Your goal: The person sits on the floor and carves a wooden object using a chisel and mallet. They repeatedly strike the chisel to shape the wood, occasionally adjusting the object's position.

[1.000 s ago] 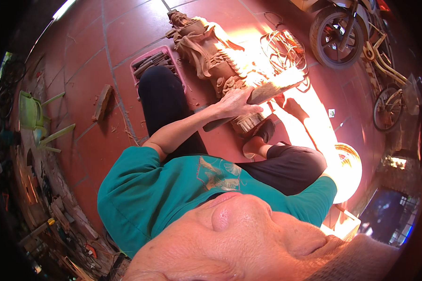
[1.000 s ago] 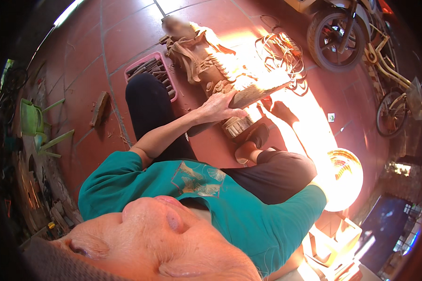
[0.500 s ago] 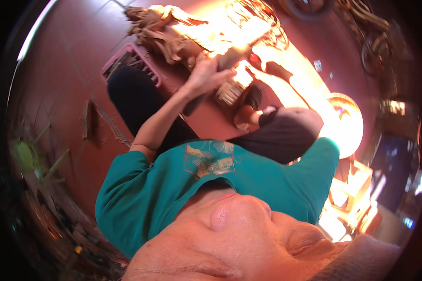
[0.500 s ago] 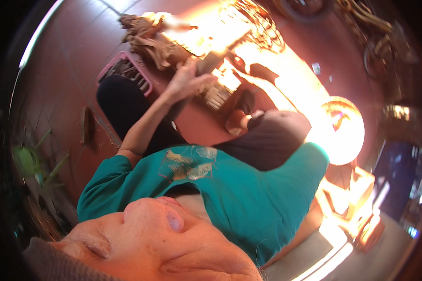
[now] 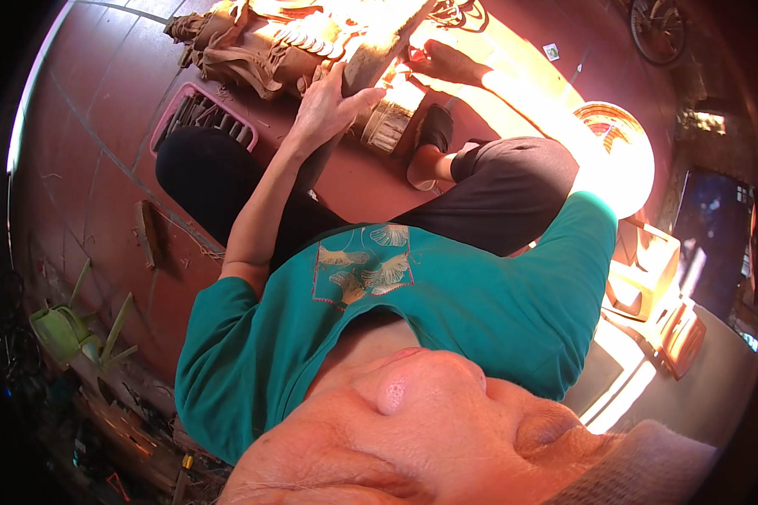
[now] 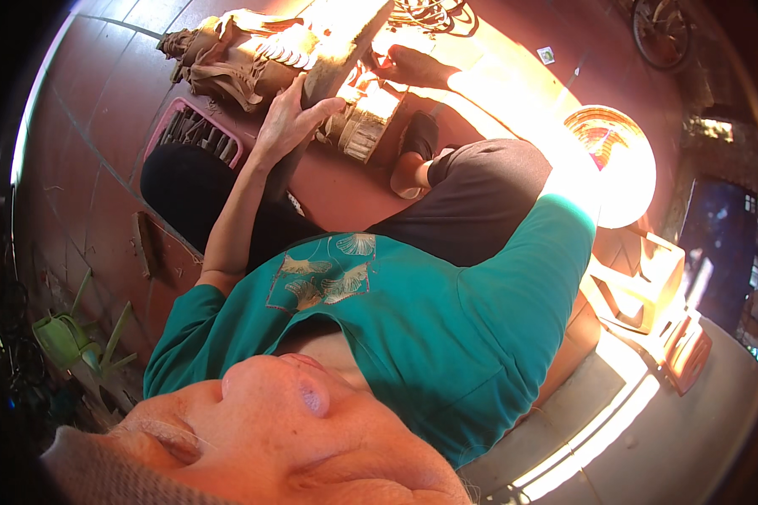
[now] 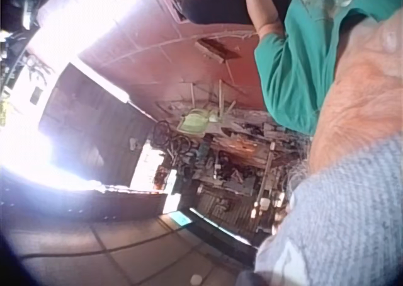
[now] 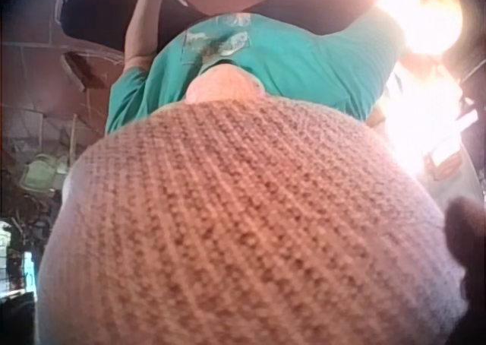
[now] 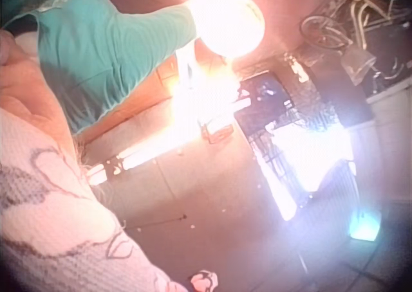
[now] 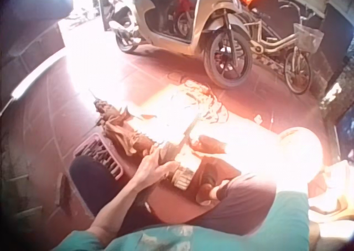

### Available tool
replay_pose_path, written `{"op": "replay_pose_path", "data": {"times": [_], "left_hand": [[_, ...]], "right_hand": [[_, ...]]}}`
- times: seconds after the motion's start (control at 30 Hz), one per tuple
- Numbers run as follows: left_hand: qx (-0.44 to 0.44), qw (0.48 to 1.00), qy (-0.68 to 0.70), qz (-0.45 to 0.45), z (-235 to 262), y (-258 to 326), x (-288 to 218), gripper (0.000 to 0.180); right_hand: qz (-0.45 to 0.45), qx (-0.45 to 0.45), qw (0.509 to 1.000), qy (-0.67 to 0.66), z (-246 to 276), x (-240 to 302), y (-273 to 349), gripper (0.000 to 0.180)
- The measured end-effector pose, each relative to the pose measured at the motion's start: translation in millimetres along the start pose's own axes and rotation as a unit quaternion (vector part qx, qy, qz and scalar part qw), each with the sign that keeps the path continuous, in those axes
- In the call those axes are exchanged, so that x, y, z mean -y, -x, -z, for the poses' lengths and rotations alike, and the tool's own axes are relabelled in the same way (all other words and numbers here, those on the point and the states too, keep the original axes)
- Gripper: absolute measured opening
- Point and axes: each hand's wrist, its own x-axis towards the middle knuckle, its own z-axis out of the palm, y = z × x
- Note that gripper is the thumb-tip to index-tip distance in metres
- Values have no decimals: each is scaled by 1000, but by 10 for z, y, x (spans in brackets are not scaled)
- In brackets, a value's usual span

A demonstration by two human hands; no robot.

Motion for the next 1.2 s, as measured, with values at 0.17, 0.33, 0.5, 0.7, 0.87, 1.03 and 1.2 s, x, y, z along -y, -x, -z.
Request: {"op": "replay_pose_path", "data": {"times": [0.17,0.33,0.5,0.7,0.87,1.03,1.2], "left_hand": [[-28,998,64,5,6,59,-95,85],[8,999,-25,17,-10,-18,-75,85],[21,993,86,83,97,2,-109,87],[-36,998,59,8,34,9,11,70],[2,998,56,38,30,-7,-41,77],[-9,993,109,40,73,62,-167,77],[-12,997,58,45,-29,60,-80,75]], "right_hand": [[6,17,1000,-25,-12,118,-8,41],[-6,37,999,-33,68,129,28,41],[-5,55,997,-45,88,221,72,41],[-4,68,996,-57,117,242,66,42],[-8,72,996,-59,134,264,110,42],[5,79,995,-65,146,348,84,42],[14,91,993,-72,157,430,76,42]]}}
